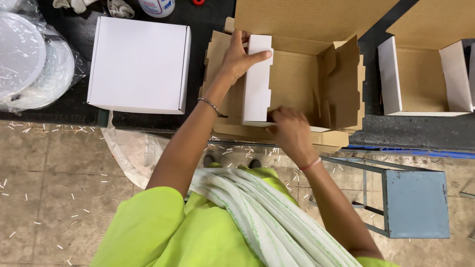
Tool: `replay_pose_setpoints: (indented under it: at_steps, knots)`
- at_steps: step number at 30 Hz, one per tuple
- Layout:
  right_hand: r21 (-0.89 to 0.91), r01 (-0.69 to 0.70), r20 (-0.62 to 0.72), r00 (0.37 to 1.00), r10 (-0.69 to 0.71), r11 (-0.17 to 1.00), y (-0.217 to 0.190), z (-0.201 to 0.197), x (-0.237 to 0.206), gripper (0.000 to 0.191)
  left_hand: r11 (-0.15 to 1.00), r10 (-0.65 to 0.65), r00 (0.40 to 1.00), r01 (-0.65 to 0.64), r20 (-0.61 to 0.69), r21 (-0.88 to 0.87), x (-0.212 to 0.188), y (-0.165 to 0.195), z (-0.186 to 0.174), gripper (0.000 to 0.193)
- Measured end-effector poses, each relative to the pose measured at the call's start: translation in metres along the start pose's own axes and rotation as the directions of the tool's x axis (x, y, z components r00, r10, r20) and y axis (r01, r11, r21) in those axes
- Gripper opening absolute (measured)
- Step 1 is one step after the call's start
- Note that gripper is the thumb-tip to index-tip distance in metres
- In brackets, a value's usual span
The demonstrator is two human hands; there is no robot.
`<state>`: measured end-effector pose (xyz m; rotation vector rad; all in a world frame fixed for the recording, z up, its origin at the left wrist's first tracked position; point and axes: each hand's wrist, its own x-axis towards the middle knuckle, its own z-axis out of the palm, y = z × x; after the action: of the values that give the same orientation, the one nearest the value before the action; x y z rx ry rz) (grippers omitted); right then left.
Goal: The person folds flat cardboard blanks into open boxes on the workbench, inserts a white inner box liner, places a round light fixture wrapped in plastic into an assembled box, closes it with a white lid, and sets finished boxes aside while continuing to fold more boxes.
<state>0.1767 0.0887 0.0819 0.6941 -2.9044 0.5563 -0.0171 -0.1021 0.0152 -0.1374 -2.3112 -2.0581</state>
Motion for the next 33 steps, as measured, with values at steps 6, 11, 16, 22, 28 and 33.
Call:
replay_pose_setpoints:
  at_steps: [6,11,16,22,28,33]
  knots:
    - [-0.054,-0.028,-0.096,0.995,0.023,0.998,0.002,-0.005,-0.019,0.024,0.989,0.089,0.991,-0.075,-0.105,0.131,0.001,-0.013,0.012,0.067]
    - [0.083,-0.09,-0.153,0.983,0.102,0.992,-0.014,-0.012,-0.015,0.029,0.961,0.204,0.948,-0.146,-0.243,0.236,0.003,-0.019,0.027,0.053]
    - [0.11,-0.124,-0.218,0.965,0.146,0.986,-0.03,0.011,0.014,0.053,0.953,0.239,0.849,-0.111,-0.472,0.283,-0.013,-0.014,0.052,0.045]
    - [-0.058,-0.309,-0.043,0.951,0.307,0.949,0.026,-0.002,0.01,0.043,0.985,0.093,0.925,-0.031,-0.368,0.171,-0.111,0.012,0.048,0.066]
    - [-0.083,-0.23,-0.066,0.972,0.225,0.97,0.073,-0.026,-0.008,0.028,0.664,0.42,0.832,-0.553,0.362,0.503,-0.145,0.046,0.07,0.06]
    - [-0.136,-0.218,-0.195,0.962,0.19,0.966,0.073,-0.007,0.004,0.027,0.484,0.308,0.775,-0.627,0.552,0.611,-0.078,0.052,0.065,0.05]
